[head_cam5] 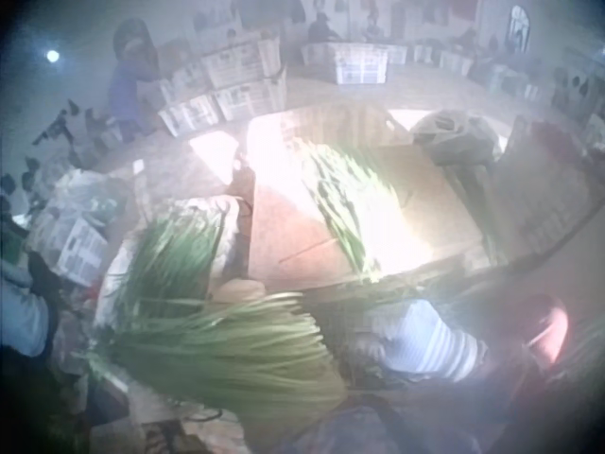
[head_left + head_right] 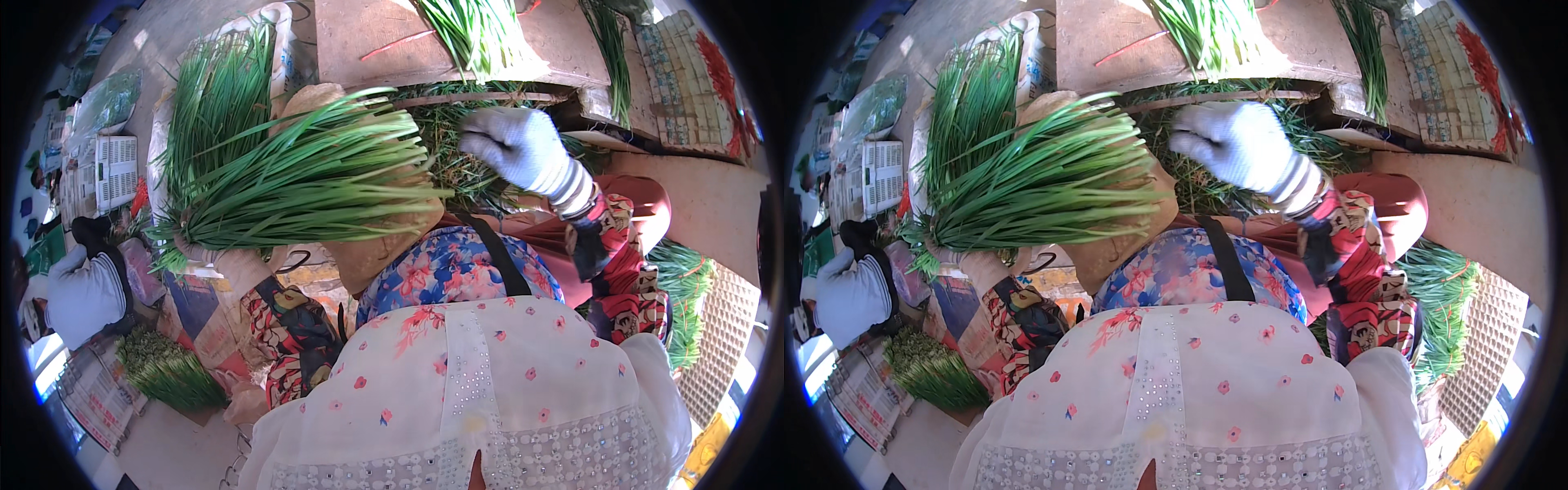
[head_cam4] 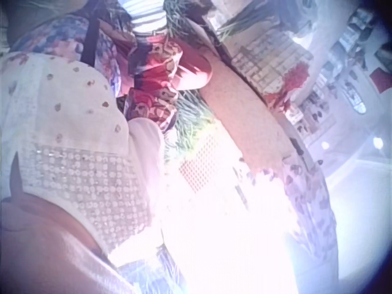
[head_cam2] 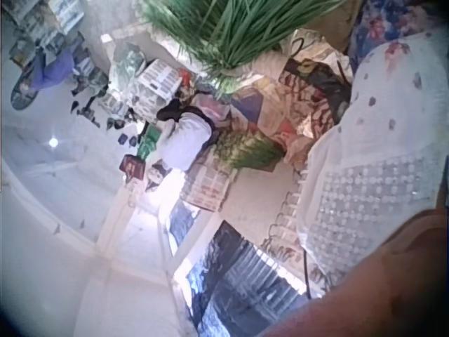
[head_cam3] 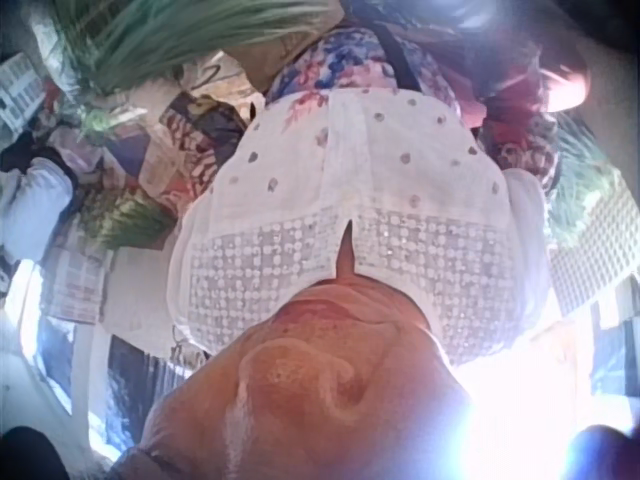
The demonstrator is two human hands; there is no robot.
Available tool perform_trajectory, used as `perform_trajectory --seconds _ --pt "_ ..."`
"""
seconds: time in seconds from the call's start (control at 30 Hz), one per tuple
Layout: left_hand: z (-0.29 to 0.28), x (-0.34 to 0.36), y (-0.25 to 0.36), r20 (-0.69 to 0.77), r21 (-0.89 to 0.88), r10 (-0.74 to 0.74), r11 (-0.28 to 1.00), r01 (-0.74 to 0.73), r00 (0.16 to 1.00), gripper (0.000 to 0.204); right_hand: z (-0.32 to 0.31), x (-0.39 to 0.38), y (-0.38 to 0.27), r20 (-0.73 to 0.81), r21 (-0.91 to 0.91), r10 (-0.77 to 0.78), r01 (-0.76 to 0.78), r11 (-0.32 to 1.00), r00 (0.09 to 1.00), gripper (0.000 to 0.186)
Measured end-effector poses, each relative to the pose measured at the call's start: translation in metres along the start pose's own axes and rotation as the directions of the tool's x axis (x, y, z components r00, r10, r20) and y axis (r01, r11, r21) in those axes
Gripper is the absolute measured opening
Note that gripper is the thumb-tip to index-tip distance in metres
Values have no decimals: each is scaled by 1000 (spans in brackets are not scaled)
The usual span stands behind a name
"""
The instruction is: The person sorts a bunch of green onions, removing dry or yellowed leaves and placing the cleaned stalks onto a pile.
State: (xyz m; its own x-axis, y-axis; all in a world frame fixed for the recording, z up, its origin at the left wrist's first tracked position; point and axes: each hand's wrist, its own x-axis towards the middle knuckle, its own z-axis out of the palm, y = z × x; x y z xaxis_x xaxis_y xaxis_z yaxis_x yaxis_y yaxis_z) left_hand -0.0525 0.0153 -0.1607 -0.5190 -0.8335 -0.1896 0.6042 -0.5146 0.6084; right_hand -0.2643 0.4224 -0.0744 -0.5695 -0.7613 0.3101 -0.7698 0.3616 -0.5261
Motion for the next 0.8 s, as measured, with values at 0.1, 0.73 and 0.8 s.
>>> perform_trajectory --seconds 0.1,0.73,0.8 --pt "-17 18 5 -19 22 90 996 -89 996 25 32 26 -31 83 145 50 -62 987 995 22" --pt "30 -17 3 106 -91 33 996 -23 994 31 8 36 -37 303 833 -319 -87 546 898 18" --pt "21 -16 11 215 -214 19 976 28 976 33 -31 21 -15 609 683 -233 -353 639 758 15"
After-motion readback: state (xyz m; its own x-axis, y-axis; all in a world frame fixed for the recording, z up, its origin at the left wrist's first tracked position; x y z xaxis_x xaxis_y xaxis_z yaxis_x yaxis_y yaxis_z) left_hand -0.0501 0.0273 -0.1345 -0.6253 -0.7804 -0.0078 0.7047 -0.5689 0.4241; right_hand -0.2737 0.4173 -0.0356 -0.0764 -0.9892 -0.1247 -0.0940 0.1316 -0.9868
